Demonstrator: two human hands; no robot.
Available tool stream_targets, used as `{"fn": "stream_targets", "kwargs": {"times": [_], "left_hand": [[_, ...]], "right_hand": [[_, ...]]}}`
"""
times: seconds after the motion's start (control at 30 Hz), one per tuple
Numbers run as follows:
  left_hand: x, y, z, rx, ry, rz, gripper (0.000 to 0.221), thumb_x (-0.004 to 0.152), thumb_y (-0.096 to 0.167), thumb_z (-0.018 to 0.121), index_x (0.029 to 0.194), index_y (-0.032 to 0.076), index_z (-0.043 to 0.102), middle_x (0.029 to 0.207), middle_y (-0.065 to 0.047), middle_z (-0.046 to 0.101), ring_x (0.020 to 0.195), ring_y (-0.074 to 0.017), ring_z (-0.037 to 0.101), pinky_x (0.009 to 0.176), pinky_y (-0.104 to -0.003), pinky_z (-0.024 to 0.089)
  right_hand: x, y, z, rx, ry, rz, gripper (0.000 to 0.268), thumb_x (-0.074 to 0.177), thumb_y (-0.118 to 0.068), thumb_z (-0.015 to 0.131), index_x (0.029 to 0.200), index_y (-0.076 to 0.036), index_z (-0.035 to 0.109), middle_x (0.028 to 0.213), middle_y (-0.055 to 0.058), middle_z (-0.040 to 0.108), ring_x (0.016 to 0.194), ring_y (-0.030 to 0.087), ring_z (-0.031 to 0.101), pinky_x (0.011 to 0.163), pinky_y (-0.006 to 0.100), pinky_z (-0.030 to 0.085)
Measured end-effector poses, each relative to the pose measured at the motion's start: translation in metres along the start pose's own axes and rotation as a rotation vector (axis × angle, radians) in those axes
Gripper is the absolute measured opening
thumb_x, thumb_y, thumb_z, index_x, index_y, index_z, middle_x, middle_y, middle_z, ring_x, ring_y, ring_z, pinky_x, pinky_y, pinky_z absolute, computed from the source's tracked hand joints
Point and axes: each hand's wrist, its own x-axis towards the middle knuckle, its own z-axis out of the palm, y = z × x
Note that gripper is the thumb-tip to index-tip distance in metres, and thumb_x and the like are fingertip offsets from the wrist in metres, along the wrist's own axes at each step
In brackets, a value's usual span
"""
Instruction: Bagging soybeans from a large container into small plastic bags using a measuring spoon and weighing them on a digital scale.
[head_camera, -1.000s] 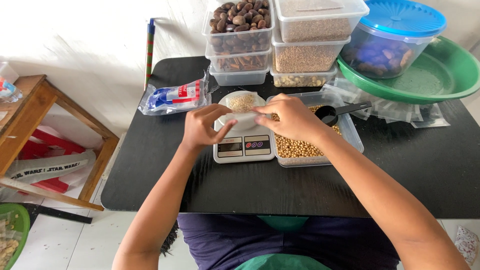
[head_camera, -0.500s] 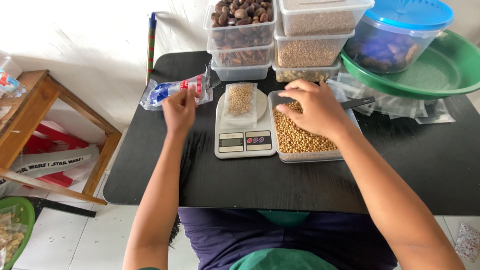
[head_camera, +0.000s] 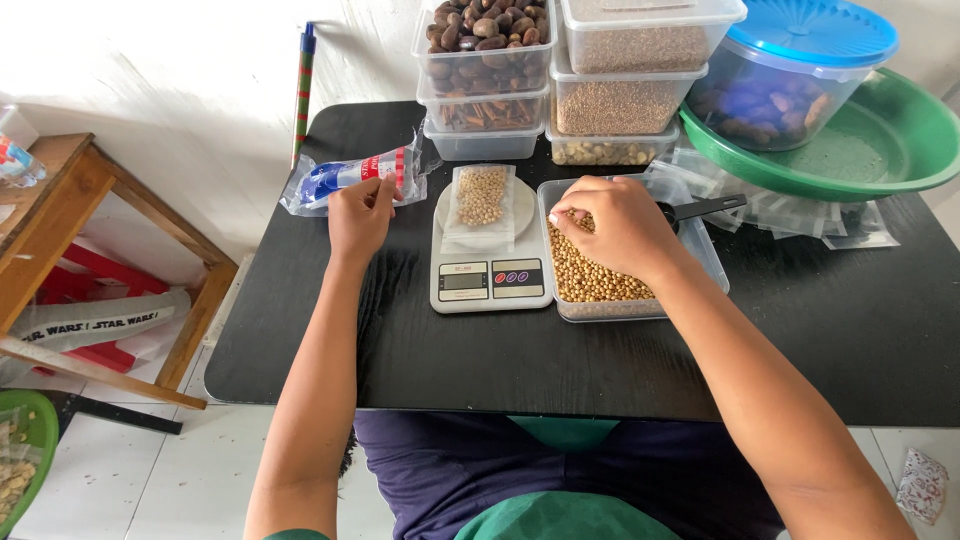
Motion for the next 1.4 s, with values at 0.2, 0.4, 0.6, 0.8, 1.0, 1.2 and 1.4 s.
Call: {"fn": "stream_targets", "kwargs": {"times": [0.2,0.4,0.6,0.8,1.0,1.2,1.4], "left_hand": [[-0.002,-0.007,0.004,-0.013,-0.003,-0.005,0.038,0.111,0.016,0.062,0.075,0.009,0.074,0.054,-0.006,0.062,0.045,-0.0176,0.055,0.049,-0.028,0.041],[-0.002,0.000,0.004,-0.014,-0.035,-0.013,0.035,0.110,0.013,0.063,0.078,0.006,0.074,0.061,-0.011,0.067,0.051,-0.0244,0.060,0.053,-0.032,0.045],[-0.003,-0.002,0.006,0.014,-0.028,-0.006,0.034,0.109,0.015,0.064,0.077,0.008,0.074,0.058,-0.007,0.065,0.049,-0.0223,0.061,0.053,-0.031,0.044],[-0.003,0.001,0.009,0.074,-0.053,0.006,0.038,0.107,0.023,0.064,0.071,0.013,0.072,0.052,-0.003,0.061,0.051,-0.0264,0.062,0.056,-0.035,0.047],[-0.003,0.004,0.019,0.046,-0.096,-0.005,0.039,0.109,0.025,0.062,0.073,0.014,0.073,0.056,-0.002,0.064,0.052,-0.0208,0.061,0.058,-0.032,0.049],[0.002,0.010,0.017,0.106,-0.122,0.103,0.036,0.101,0.024,0.066,0.067,0.013,0.064,0.052,-0.005,0.059,0.056,-0.0299,0.062,0.055,-0.034,0.047],[0.013,0.042,0.025,-0.055,-0.118,0.165,0.036,0.103,0.019,0.064,0.070,0.005,0.061,0.052,-0.012,0.053,0.048,-0.0316,0.052,0.053,-0.036,0.043]], "right_hand": [[-0.003,-0.011,-0.001,-0.021,0.020,-0.040,0.013,0.094,-0.023,0.069,0.088,-0.015,0.077,0.094,-0.001,0.077,0.077,0.015,0.074,0.075,0.031,0.047],[-0.003,-0.008,0.000,-0.001,0.013,-0.044,0.013,0.094,-0.020,0.069,0.086,-0.013,0.076,0.092,0.000,0.077,0.076,0.017,0.074,0.073,0.031,0.047],[-0.003,-0.008,-0.002,-0.011,-0.009,-0.042,0.013,0.096,-0.017,0.067,0.087,-0.012,0.076,0.093,0.001,0.077,0.078,0.019,0.074,0.075,0.032,0.048],[-0.003,-0.008,-0.003,0.014,-0.026,-0.044,0.012,0.095,-0.017,0.069,0.086,-0.012,0.076,0.092,0.001,0.077,0.077,0.020,0.073,0.078,0.033,0.048],[-0.004,-0.006,-0.001,0.027,-0.020,-0.053,0.012,0.095,-0.018,0.069,0.085,-0.013,0.074,0.093,0.001,0.076,0.080,0.021,0.073,0.086,0.036,0.049],[0.007,-0.010,-0.007,-0.200,-0.097,-0.111,0.012,0.093,-0.030,0.068,0.089,-0.020,0.074,0.096,-0.004,0.075,0.091,0.023,0.073,0.110,0.056,0.040],[0.036,-0.029,-0.029,-0.135,-0.268,-0.115,0.018,0.094,-0.030,0.065,0.096,-0.016,0.075,0.103,0.002,0.077,0.101,0.030,0.072,0.111,0.062,0.039]]}}
